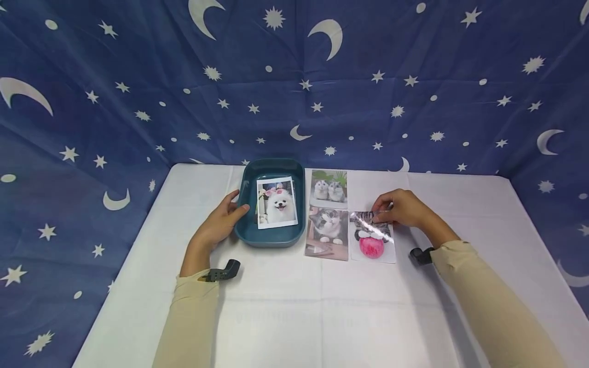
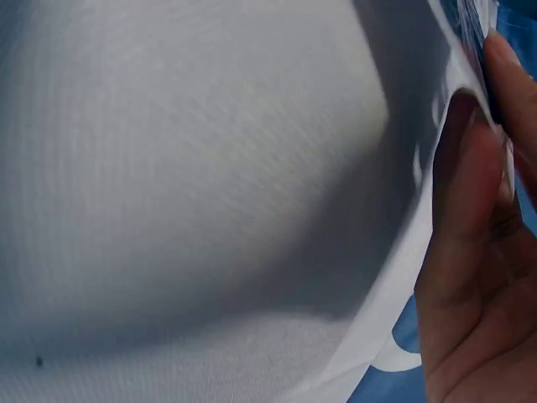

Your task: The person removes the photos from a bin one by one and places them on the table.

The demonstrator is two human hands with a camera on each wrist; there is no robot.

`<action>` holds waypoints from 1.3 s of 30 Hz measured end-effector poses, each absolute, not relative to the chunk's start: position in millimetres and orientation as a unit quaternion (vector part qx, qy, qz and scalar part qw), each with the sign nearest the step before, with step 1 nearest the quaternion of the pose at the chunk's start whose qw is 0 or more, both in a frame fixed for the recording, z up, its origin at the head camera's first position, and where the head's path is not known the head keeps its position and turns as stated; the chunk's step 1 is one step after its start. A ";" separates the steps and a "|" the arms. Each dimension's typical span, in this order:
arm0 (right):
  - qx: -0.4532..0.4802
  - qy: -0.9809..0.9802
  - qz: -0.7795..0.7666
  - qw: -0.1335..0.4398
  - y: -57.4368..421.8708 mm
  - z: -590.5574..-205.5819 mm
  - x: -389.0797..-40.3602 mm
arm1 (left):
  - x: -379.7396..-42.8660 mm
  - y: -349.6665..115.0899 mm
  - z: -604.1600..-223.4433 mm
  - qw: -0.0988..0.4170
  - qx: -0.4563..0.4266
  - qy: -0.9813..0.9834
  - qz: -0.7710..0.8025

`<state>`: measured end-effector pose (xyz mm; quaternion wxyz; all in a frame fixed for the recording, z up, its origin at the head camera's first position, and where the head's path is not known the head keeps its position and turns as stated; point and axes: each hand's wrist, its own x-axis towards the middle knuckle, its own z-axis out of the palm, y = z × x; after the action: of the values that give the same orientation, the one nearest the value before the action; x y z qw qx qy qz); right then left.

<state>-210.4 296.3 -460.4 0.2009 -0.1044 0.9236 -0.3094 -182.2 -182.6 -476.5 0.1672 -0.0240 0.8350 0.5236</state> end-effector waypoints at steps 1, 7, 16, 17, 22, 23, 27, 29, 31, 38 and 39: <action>-0.108 0.928 -0.298 0.196 295.3 -461.5 -210.7 | -182.4 -182.5 -476.5 0.167 -0.024 0.835 0.523; -0.112 0.950 -0.239 0.170 292.0 -467.7 -213.1 | -182.5 -182.8 -476.4 0.170 -0.028 0.836 0.522; -0.094 0.967 -0.180 0.154 291.2 -464.0 -211.6 | -183.6 -179.4 -475.6 0.171 -0.019 0.828 0.534; -0.098 0.967 -0.179 0.151 290.8 -462.6 -212.4 | -183.5 -179.4 -475.0 0.171 -0.019 0.827 0.535; -0.127 0.967 -0.181 0.128 276.3 -446.5 -222.6 | -181.8 -180.1 -472.6 0.175 -0.028 0.827 0.533; -0.136 0.965 -0.187 0.124 269.8 -440.7 -225.9 | -181.6 -180.4 -472.7 0.175 -0.031 0.828 0.532; -0.166 0.949 -0.236 0.124 233.9 -414.5 -241.1 | -181.7 -182.0 -474.9 0.176 -0.037 0.829 0.530; -0.184 0.937 -0.266 0.130 212.2 -402.0 -249.2 | -182.1 -182.5 -476.6 0.177 -0.036 0.829 0.529; -0.204 0.926 -0.286 0.138 189.3 -390.4 -257.4 | -182.5 -182.8 -477.7 0.175 -0.030 0.835 0.521; -0.253 0.903 -0.298 0.179 112.6 -364.3 -290.3 | -182.1 -182.0 -474.7 0.158 -0.016 0.847 0.506; -0.254 0.901 -0.297 0.187 102.7 -363.2 -294.1 | -182.1 -181.8 -474.2 0.159 -0.015 0.848 0.506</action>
<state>-294.1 102.7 -363.2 0.1869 -0.2538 0.9013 -0.2973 -182.1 -181.8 -474.2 0.1588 -0.0152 0.8475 0.5062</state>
